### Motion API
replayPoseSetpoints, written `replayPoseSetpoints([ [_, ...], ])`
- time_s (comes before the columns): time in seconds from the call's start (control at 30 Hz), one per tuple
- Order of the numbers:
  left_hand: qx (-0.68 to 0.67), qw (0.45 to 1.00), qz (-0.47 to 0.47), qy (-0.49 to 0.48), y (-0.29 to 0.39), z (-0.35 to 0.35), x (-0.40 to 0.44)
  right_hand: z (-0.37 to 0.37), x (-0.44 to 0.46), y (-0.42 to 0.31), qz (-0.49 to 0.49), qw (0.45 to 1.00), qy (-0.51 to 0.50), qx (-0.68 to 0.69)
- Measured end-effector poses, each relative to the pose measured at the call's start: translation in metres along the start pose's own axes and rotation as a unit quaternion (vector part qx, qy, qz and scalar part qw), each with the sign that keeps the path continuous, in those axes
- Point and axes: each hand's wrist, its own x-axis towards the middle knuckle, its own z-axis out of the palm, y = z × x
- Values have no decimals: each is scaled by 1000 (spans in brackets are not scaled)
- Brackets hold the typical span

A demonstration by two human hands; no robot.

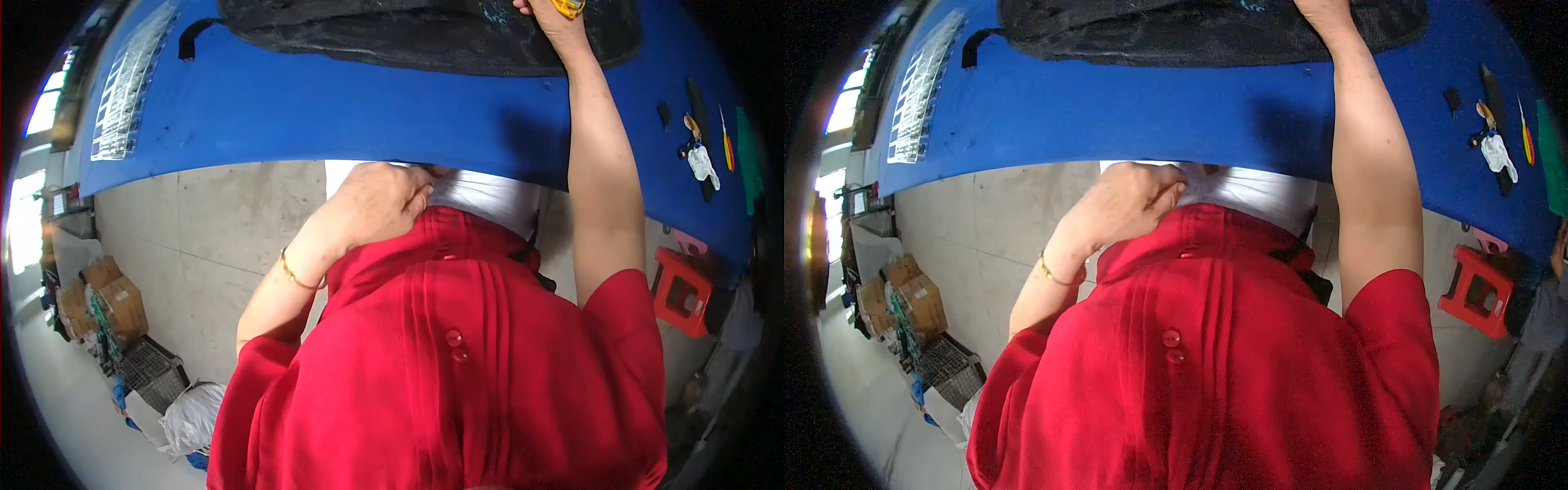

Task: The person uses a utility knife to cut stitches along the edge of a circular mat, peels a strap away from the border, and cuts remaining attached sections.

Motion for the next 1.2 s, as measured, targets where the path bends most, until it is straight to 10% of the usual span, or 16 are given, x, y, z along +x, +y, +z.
replayPoseSetpoints([
  [0.2,-3,999,-29,-46,-42,21,41,1,-1,-2,17,1000,13,-1],
  [0.27,135,980,65,132,-92,51,49,-1,-3,-3,14,1000,9,-6],
  [0.5,229,972,36,47,-88,30,54,2,1,-4,15,1000,14,-4],
  [0.8,34,995,-54,83,-94,34,59,-4,7,7,-9,1000,-11,8],
  [1.2,97,988,-75,99,-101,38,61,-3,2,2,-19,1000,-19,7],
])
